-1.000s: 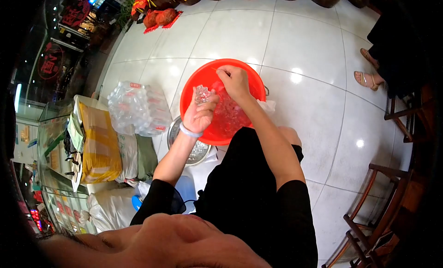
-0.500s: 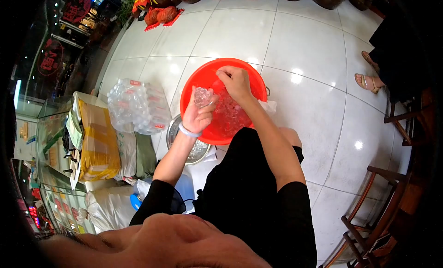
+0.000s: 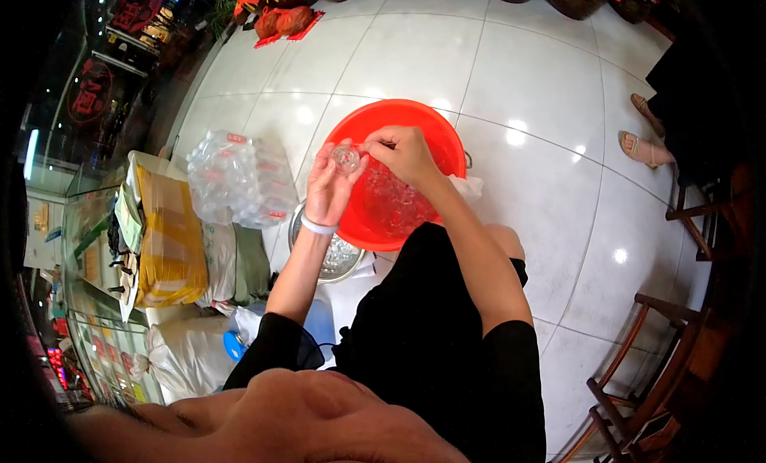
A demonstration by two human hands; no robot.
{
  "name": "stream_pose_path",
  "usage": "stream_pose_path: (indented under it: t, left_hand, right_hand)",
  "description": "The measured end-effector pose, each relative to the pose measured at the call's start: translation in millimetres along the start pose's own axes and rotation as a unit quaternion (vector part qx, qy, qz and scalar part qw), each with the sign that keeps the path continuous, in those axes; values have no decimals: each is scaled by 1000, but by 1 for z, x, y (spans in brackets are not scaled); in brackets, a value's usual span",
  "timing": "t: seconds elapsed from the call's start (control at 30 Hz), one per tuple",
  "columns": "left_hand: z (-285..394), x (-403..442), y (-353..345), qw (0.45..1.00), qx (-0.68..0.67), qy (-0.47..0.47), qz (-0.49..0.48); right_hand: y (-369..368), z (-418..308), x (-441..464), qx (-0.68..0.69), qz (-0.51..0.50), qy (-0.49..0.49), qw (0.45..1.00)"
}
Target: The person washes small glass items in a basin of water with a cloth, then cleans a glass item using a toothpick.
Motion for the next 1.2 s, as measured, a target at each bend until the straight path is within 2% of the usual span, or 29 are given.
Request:
stream_pose_path:
  t: [0.17, 0.33, 0.4, 0.53, 0.6, 0.87, 0.97, 1.03, 1.2]
  left_hand:
    - [2, 2, 0, 999, 4, -28, 24]
    - [1, -1, -3, 996, 44, -60, 42]
    - [1, -5, -9, 982, 134, -119, 57]
    - [4, -9, -12, 959, 215, -177, 55]
    - [10, -12, -19, 913, 308, -270, -1]
    - [8, -13, -15, 902, 318, -293, -14]
    - [10, -15, -17, 900, 325, -290, 1]
    - [11, -15, -18, 896, 334, -293, 8]
    - [14, -17, -18, 896, 328, -298, 13]
  right_hand:
    - [-4, 3, -2, 12, -3, 29, 1000]
    - [-7, 6, -4, -50, -20, 35, 998]
    - [-7, 9, -4, -69, -24, 37, 997]
    - [-7, 5, -5, -79, -15, 67, 994]
    - [-8, 4, -6, -76, -17, 51, 996]
    - [-7, 4, -5, -26, 7, 47, 999]
    - [-7, 4, -4, 8, -11, 26, 1000]
    - [-7, 8, -4, 25, -51, -37, 998]
    - [-5, 8, -2, 27, -69, -48, 996]
Point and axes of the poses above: each hand's wrist, its own x-axis towards the middle knuckle, its own y-axis out of the back of the hand, z = x × y, the point moved 4 cm from there along x, towards the middle knuckle, and after that the axes turned 12 degrees about z, right-handed, at the moved point
